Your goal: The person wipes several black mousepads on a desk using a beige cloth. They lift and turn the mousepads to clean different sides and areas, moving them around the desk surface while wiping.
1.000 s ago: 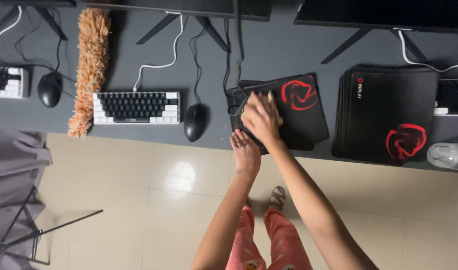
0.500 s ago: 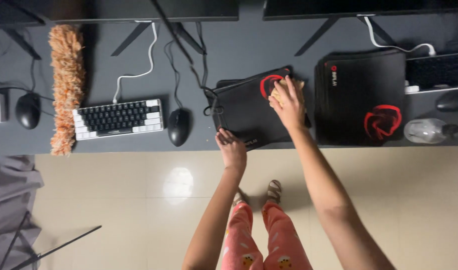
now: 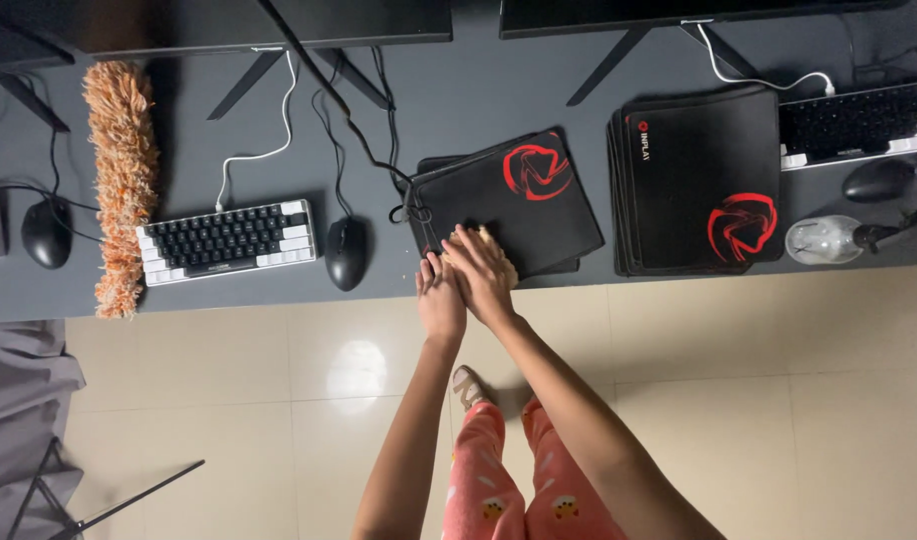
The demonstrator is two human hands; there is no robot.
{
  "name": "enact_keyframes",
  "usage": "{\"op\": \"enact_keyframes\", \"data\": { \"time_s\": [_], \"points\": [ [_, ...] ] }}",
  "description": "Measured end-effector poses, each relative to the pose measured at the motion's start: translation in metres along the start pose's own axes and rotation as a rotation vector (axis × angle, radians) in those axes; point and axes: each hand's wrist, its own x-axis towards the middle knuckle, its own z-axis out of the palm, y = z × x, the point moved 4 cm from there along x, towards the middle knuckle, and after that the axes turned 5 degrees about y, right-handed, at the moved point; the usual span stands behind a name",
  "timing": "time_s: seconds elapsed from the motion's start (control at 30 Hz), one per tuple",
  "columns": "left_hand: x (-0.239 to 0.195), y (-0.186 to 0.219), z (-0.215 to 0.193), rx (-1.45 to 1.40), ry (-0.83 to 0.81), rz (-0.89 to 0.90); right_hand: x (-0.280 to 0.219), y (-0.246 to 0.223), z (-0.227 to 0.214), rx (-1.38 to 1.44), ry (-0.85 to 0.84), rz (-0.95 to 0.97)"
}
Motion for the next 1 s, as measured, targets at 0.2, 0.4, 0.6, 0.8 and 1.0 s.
{"op": "enact_keyframes", "data": {
  "time_s": [0.2, 0.4, 0.6, 0.8, 1.0],
  "points": [
    [-0.001, 0.000, 0.015, 0.348, -0.033, 0.132, 0.033, 0.014, -0.013, 0.045, -0.181, -0.190],
    [0.013, 0.034, 0.001, 0.406, -0.166, -0.056, 0.093, 0.070, 0.001, -0.139, -0.024, -0.169],
    [0.009, 0.029, -0.007, 0.363, -0.211, 0.018, 0.135, 0.130, -0.013, -0.322, 0.093, -0.123],
    [0.003, 0.005, 0.013, 0.299, -0.163, 0.113, 0.127, 0.051, 0.013, -0.243, 0.006, 0.025],
    [-0.004, -0.002, 0.031, 0.442, -0.159, 0.152, 0.076, -0.002, 0.050, -0.056, -0.066, -0.267]
  ]
}}
